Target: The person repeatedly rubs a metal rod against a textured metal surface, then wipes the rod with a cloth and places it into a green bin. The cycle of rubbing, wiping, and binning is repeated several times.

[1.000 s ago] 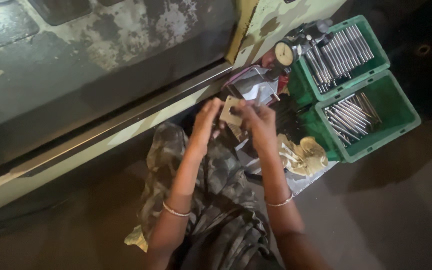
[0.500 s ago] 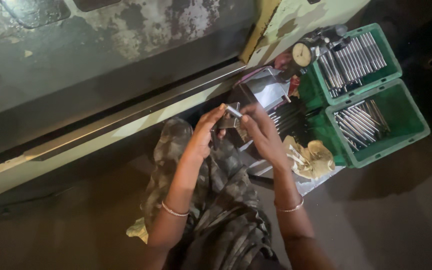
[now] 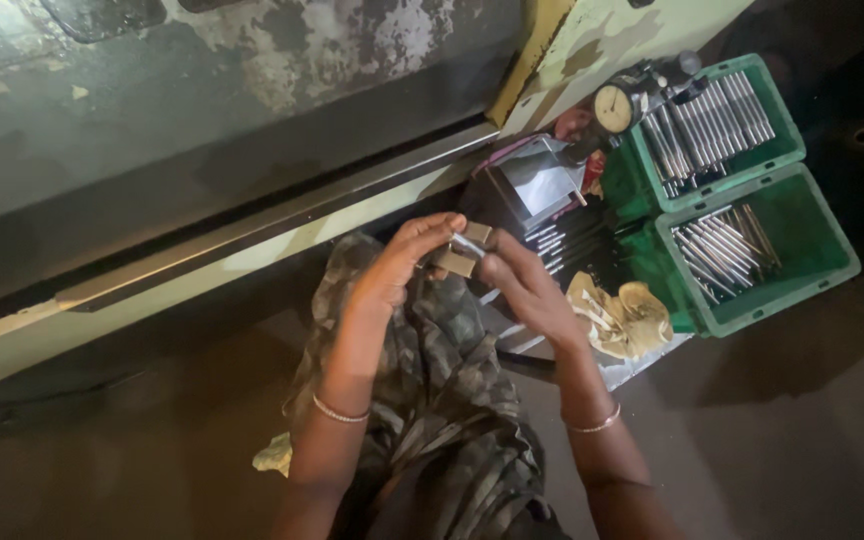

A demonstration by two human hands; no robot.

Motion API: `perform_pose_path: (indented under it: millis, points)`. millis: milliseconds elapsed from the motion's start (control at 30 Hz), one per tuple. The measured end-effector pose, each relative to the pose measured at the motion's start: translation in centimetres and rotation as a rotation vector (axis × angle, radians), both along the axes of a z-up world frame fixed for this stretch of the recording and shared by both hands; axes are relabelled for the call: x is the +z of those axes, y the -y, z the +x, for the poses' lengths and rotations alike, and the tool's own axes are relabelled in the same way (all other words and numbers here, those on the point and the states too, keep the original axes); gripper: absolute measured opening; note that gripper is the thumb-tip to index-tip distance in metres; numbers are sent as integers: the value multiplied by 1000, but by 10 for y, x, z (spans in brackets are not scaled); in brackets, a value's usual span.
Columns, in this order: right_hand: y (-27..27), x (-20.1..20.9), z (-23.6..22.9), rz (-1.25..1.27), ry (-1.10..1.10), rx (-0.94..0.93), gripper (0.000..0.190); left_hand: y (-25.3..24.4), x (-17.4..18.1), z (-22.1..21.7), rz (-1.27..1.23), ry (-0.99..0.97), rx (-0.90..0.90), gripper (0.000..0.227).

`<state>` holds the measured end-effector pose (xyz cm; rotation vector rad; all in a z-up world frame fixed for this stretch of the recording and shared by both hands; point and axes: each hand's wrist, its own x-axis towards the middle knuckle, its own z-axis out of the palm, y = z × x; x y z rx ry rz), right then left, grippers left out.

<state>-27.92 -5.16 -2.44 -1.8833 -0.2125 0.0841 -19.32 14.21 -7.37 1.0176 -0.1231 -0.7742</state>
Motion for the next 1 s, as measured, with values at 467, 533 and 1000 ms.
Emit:
perform_pose_path:
  millis: [467,533,1000]
  points:
    - [-5,-44,-1,-93,-44,-408,24,3,-57,-1,-174,-162,350,33]
    - [-16,-36,-3,-43,-111,-364,12,6,-60,-1,-257,-252,519,32]
    - [-46,-35,10,-324,225,-513,10,10,-19,-17,-509,-309,675,33]
